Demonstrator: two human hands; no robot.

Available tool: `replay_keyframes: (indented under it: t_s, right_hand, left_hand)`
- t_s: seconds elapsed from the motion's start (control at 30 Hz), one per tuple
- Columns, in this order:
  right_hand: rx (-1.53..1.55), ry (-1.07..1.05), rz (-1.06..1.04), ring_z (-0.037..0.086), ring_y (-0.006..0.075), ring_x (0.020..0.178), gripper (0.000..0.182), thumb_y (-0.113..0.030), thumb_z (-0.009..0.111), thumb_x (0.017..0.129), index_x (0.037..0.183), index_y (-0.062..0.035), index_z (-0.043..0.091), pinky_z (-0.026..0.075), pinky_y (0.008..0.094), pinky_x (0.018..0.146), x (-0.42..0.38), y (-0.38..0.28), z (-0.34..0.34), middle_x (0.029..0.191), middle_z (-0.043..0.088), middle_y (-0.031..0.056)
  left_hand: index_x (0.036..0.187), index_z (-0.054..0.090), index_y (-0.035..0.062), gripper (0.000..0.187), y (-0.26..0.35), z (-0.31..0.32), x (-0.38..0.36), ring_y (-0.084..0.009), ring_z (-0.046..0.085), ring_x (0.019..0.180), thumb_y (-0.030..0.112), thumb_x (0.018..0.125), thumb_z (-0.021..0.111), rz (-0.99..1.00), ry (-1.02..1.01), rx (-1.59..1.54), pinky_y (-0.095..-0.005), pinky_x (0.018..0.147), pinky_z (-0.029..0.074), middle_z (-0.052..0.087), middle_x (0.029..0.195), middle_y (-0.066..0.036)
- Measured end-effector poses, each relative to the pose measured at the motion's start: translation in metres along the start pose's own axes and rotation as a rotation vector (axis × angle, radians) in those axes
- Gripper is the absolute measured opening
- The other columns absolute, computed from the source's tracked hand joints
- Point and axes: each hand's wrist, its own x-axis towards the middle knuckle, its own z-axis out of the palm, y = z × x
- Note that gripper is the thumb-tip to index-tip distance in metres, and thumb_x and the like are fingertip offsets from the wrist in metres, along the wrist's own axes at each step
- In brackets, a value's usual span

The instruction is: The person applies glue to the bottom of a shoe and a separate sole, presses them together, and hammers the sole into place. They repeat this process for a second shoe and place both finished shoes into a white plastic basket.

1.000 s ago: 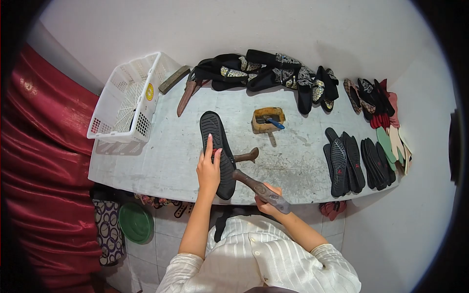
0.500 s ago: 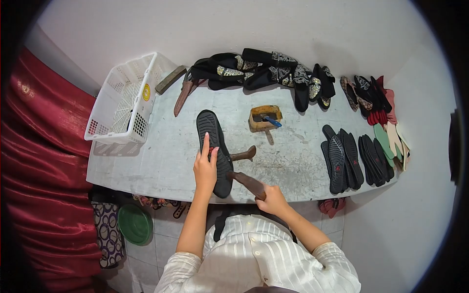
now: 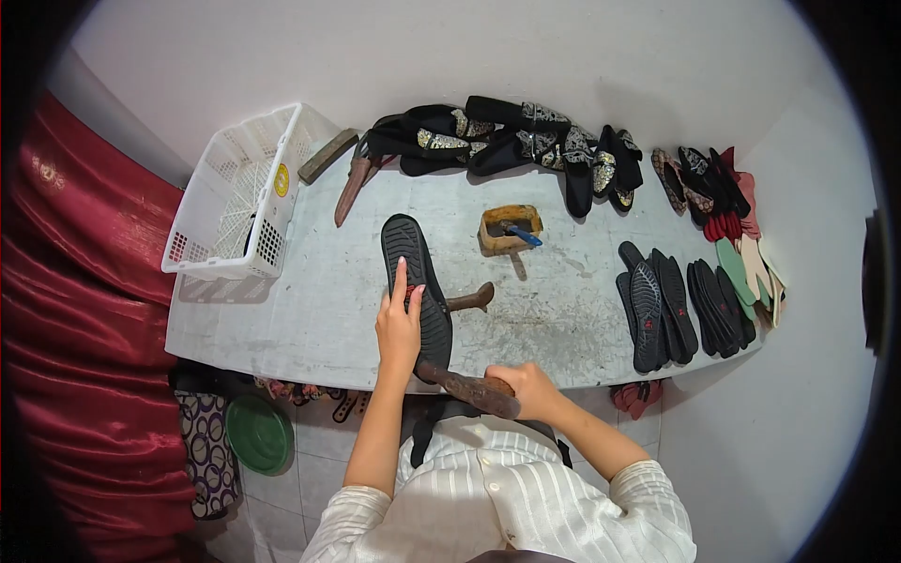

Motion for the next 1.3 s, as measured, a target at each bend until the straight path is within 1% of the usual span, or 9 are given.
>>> replay_keyframes:
  t_s: [0.2,0.37,0.53,0.7,0.8,0.93,1.0,1.13,1.3]
  right_hand:
    - [-0.105,-0.059,0.123,0.061,0.035,0.061,0.031,-0.011,0.064,0.062,0.092,-0.0109,0.057,0.049,0.0432,0.056,0.001,0.004,-0.003,0.065,0.06,0.0157]
    - [0.147,0.081,0.014,0.061,0.0331,0.061,0.026,-0.012,0.065,0.065,0.089,-0.011,0.056,0.048,0.0413,0.054,-0.01,0.0,0.005,0.066,0.06,0.0144]
    - [-0.309,-0.074,0.06,0.061,0.0322,0.062,0.026,-0.014,0.067,0.065,0.089,-0.0102,0.056,0.046,0.0407,0.052,-0.003,0.007,0.004,0.065,0.059,0.0127]
    - [0.117,0.144,-0.025,0.06,0.0297,0.06,0.022,-0.012,0.065,0.064,0.084,-0.0111,0.056,0.046,0.0399,0.051,-0.009,0.002,0.01,0.064,0.058,0.0109]
    - [-0.28,-0.001,0.153,0.06,0.0305,0.06,0.022,-0.011,0.064,0.065,0.085,-0.011,0.055,0.046,0.0395,0.05,0.003,0.006,0.012,0.063,0.058,0.0116]
    - [-0.221,0.069,0.034,0.061,0.0332,0.064,0.034,-0.009,0.066,0.06,0.092,-0.012,0.055,0.048,0.0423,0.055,0.002,-0.009,0.006,0.069,0.061,0.0106]
    - [0.038,0.208,0.003,0.061,0.0348,0.064,0.033,-0.008,0.065,0.061,0.092,-0.0116,0.055,0.047,0.0434,0.055,0.006,-0.018,0.012,0.068,0.061,0.0129]
    - [-0.206,0.169,0.17,0.061,0.0358,0.064,0.03,-0.006,0.064,0.062,0.091,-0.01,0.055,0.047,0.0429,0.054,0.017,-0.009,0.023,0.067,0.061,0.0145]
    - [0.118,0.299,0.135,0.061,0.0376,0.064,0.031,-0.005,0.061,0.064,0.095,-0.0081,0.057,0.048,0.0428,0.056,0.015,-0.005,0.016,0.069,0.062,0.0173]
  left_hand:
    - [0.14,0.038,0.0239,0.051,0.004,-0.005,0.0,-0.0382,0.059,0.077,0.029,0.092,0.054,-0.014,-0.018,0.006,-0.044,0.066,0.048,0.056,0.089,-0.02]
    - [0.14,0.038,0.0237,0.051,0.003,-0.003,-0.001,-0.0384,0.058,0.076,0.029,0.092,0.054,0.018,0.014,-0.007,-0.0444,0.065,0.047,0.056,0.088,-0.02]
    - [0.14,0.038,0.0243,0.052,0.003,-0.002,0.0,-0.038,0.058,0.074,0.029,0.092,0.054,0.01,0.034,0.093,-0.0444,0.065,0.047,0.055,0.087,-0.019]
    - [0.14,0.037,0.0259,0.052,0.0,-0.003,-0.001,-0.037,0.058,0.075,0.03,0.091,0.055,-0.012,-0.009,-0.013,-0.0447,0.066,0.047,0.055,0.086,-0.019]
    - [0.139,0.039,0.026,0.051,0.004,-0.002,-0.003,-0.0359,0.058,0.075,0.031,0.091,0.056,-0.044,-0.007,0.06,-0.0437,0.067,0.046,0.055,0.084,-0.018]
    - [0.138,0.041,0.0274,0.051,-0.009,0.0,-0.002,-0.0338,0.056,0.069,0.032,0.09,0.057,0.006,0.038,-0.075,-0.0415,0.064,0.046,0.054,0.078,-0.016]
    - [0.138,0.041,0.0275,0.051,-0.01,0.005,-0.002,-0.0337,0.056,0.068,0.032,0.09,0.057,-0.002,0.036,-0.069,-0.0416,0.064,0.046,0.054,0.077,-0.016]
    - [0.139,0.041,0.029,0.051,-0.012,0.007,-0.004,-0.0342,0.055,0.066,0.034,0.09,0.056,0.031,0.077,-0.068,-0.0426,0.061,0.045,0.053,0.074,-0.016]
    - [0.139,0.04,0.0302,0.051,-0.016,0.007,-0.003,-0.0351,0.055,0.065,0.034,0.091,0.056,0.05,0.079,-0.069,-0.0432,0.059,0.045,0.054,0.072,-0.016]
